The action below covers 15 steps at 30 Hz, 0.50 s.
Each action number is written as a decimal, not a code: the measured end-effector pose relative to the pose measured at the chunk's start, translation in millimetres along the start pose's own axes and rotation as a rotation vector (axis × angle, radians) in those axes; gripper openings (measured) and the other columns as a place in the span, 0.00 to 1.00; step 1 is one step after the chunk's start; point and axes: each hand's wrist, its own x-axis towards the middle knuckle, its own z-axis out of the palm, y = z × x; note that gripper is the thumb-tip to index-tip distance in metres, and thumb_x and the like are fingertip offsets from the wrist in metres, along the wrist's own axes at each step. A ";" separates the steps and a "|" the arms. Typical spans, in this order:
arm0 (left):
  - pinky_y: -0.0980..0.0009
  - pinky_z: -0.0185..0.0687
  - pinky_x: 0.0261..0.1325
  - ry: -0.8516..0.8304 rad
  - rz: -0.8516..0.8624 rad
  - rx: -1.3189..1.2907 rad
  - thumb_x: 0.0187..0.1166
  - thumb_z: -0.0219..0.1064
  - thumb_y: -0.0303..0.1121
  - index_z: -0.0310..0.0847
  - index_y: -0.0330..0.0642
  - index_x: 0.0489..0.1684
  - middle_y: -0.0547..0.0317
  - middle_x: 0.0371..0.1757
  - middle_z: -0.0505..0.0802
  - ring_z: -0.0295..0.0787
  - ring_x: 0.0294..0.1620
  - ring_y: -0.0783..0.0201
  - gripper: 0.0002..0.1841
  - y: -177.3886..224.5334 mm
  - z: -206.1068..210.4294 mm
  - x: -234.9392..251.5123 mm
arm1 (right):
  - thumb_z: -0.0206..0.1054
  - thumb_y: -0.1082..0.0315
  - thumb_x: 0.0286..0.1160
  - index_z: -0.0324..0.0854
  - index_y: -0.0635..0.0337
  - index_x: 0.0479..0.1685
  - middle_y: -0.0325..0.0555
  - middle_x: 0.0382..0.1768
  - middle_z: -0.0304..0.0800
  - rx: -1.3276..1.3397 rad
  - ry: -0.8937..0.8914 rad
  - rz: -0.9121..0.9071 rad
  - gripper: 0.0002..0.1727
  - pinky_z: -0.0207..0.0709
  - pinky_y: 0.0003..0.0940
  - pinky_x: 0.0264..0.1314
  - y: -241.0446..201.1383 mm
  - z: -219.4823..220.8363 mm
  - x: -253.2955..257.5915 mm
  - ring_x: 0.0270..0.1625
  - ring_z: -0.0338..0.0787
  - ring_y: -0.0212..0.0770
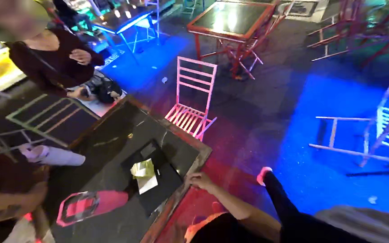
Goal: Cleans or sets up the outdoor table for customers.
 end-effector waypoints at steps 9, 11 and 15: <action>0.42 0.82 0.65 0.344 -0.330 -0.710 0.88 0.61 0.39 0.70 0.30 0.77 0.33 0.69 0.85 0.84 0.67 0.42 0.25 74.1 50.8 120.3 | 0.50 0.54 0.92 0.78 0.56 0.70 0.48 0.49 0.92 0.412 0.092 -0.009 0.22 0.84 0.36 0.40 -158.7 -57.9 0.0 0.40 0.90 0.40; 0.46 0.80 0.69 0.401 -0.280 -0.622 0.87 0.63 0.37 0.78 0.27 0.69 0.34 0.64 0.87 0.84 0.65 0.45 0.22 77.8 62.2 132.1 | 0.50 0.53 0.90 0.81 0.54 0.60 0.43 0.39 0.90 0.418 0.019 0.005 0.20 0.82 0.33 0.31 -224.0 -53.3 2.3 0.30 0.87 0.36; 0.43 0.81 0.70 0.563 -0.428 -0.570 0.74 0.75 0.47 0.83 0.29 0.62 0.36 0.60 0.90 0.88 0.64 0.43 0.29 94.3 66.9 147.1 | 0.44 0.45 0.91 0.84 0.44 0.67 0.36 0.34 0.90 0.339 -0.467 -0.338 0.26 0.88 0.35 0.37 -397.5 -90.3 19.0 0.31 0.89 0.33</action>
